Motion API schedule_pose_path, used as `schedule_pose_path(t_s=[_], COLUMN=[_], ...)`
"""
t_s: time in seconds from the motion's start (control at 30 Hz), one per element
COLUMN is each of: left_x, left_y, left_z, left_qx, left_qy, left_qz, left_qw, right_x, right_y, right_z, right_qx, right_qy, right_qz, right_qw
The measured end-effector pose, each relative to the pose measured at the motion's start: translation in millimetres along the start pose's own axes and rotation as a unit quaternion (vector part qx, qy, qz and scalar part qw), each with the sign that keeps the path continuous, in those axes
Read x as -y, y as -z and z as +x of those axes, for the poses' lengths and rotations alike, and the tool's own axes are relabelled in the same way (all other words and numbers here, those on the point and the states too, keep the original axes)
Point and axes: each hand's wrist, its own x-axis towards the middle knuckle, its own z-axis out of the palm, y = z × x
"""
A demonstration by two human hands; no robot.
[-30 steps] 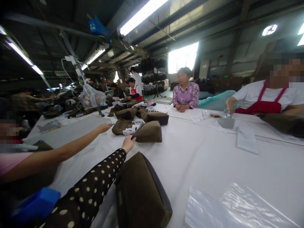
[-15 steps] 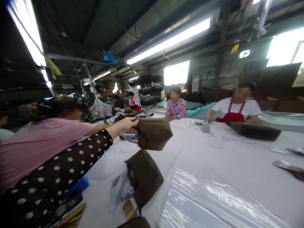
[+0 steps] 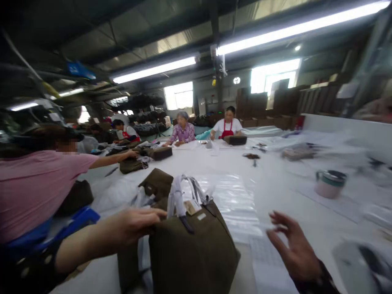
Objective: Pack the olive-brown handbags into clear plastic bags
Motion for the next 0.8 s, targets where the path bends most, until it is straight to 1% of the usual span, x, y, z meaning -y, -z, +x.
schedule_pose_path(t_s=[0.07, 0.1, 0.13, 0.2, 0.23, 0.3, 0.33, 0.4, 0.47, 0.53, 0.6, 0.7, 0.73, 0.8], left_x=[-27, -38, -47, -58, -60, -59, -57, -53, -48, -43, -37, -31, -32, -41], left_y=[-43.7, -60.9, -74.4, -90.9, -95.2, -99.8, -101.3, -104.8, -110.3, -118.2, -127.2, -137.4, -139.1, -140.8], left_z=[-23, -35, -46, -66, -74, -88, -94, -103, -107, -108, -106, -99, -96, -91], left_qx=[0.029, 0.032, 0.025, -0.006, -0.021, -0.044, -0.054, -0.075, -0.095, -0.111, -0.142, -0.196, -0.206, -0.207], left_qy=[-0.072, -0.101, -0.122, -0.134, -0.129, -0.106, -0.090, -0.054, -0.023, 0.001, 0.028, 0.067, 0.069, 0.045], left_qz=[0.042, 0.061, 0.078, 0.099, 0.105, 0.112, 0.114, 0.123, 0.138, 0.142, 0.130, 0.095, 0.091, 0.106], left_qw=[0.996, 0.993, 0.989, 0.986, 0.986, 0.987, 0.988, 0.988, 0.986, 0.984, 0.981, 0.974, 0.972, 0.971], right_x=[10, 19, 29, 53, 65, 88, 97, 110, 118, 125, 128, 127, 126, 126], right_y=[15, 18, 19, 18, 16, 13, 11, 3, -7, -17, -22, -21, -19, -15], right_z=[-9, -14, -20, -32, -37, -45, -46, -44, -36, -27, -18, -8, -5, 4], right_qx=[0.077, 0.112, 0.147, 0.235, 0.284, 0.359, 0.377, 0.375, 0.355, 0.336, 0.319, 0.291, 0.281, 0.263], right_qy=[0.037, 0.064, 0.091, 0.120, 0.117, 0.085, 0.059, 0.019, 0.016, 0.035, 0.054, 0.084, 0.101, 0.143], right_qz=[-0.016, -0.028, -0.038, -0.010, 0.021, 0.091, 0.117, 0.137, 0.112, 0.066, 0.027, -0.019, -0.038, -0.078], right_qw=[0.996, 0.991, 0.984, 0.964, 0.951, 0.925, 0.917, 0.917, 0.928, 0.939, 0.946, 0.953, 0.954, 0.951])
